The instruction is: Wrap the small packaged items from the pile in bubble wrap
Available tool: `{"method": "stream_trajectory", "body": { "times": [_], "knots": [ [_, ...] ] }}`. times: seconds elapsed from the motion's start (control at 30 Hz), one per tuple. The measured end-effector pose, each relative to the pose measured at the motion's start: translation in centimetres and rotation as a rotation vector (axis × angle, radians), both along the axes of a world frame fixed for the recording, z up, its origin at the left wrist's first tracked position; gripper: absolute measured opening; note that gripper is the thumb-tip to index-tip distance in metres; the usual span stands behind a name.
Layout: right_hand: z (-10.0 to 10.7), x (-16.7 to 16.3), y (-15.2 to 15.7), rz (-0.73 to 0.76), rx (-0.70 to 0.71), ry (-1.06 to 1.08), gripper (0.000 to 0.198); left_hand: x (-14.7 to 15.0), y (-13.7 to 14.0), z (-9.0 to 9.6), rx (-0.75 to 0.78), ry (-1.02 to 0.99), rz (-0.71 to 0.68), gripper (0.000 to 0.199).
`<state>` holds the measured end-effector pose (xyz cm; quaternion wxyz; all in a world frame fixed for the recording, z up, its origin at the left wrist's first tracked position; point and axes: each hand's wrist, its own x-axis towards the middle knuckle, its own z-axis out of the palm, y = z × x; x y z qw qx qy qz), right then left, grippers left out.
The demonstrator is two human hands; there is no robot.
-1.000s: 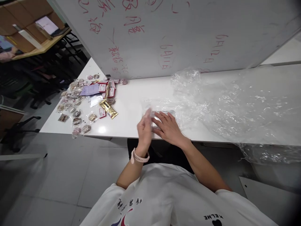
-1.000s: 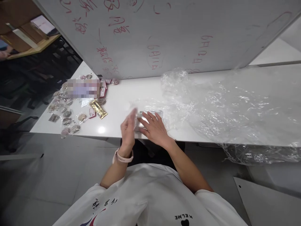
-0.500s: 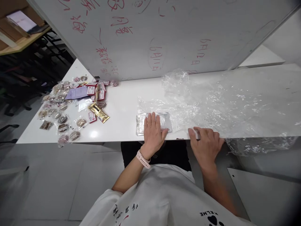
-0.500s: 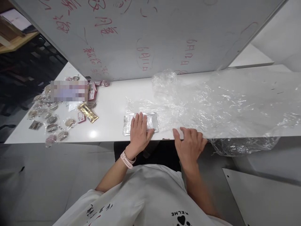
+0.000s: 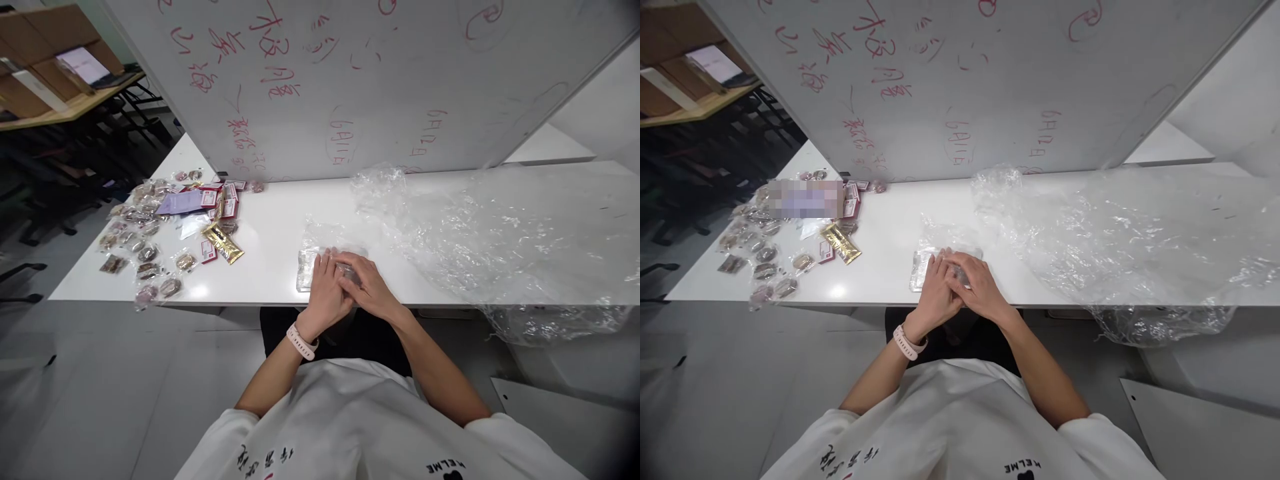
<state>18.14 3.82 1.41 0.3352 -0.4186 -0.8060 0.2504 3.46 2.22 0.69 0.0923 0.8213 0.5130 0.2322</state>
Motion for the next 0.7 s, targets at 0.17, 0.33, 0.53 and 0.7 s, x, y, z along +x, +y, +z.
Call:
{"method": "stream_trajectory", "body": {
  "times": [0.17,0.33,0.53,0.7],
  "knots": [
    [-0.5,1.9,0.0,0.173,0.008,-0.283,0.08,-4.2,-1.2,1.0,0.042,-0.119,-0.125,0.053],
    [-0.1,2.5,1.1,0.237,-0.026,-0.391,0.098,-8.1,0.7,2.0,-0.117,0.187,-0.295,0.09],
    [0.2,2.4,-1.6,0.203,0.028,-0.39,0.075,-8.5,-0.9,1.4,-0.076,0.12,-0.296,0.086],
    [1.5,3.2,-4.7,0.254,0.024,-0.28,0.057,-8.5,-5.0,2.2,-0.106,-0.069,-0.237,0.051]
  ]
}}
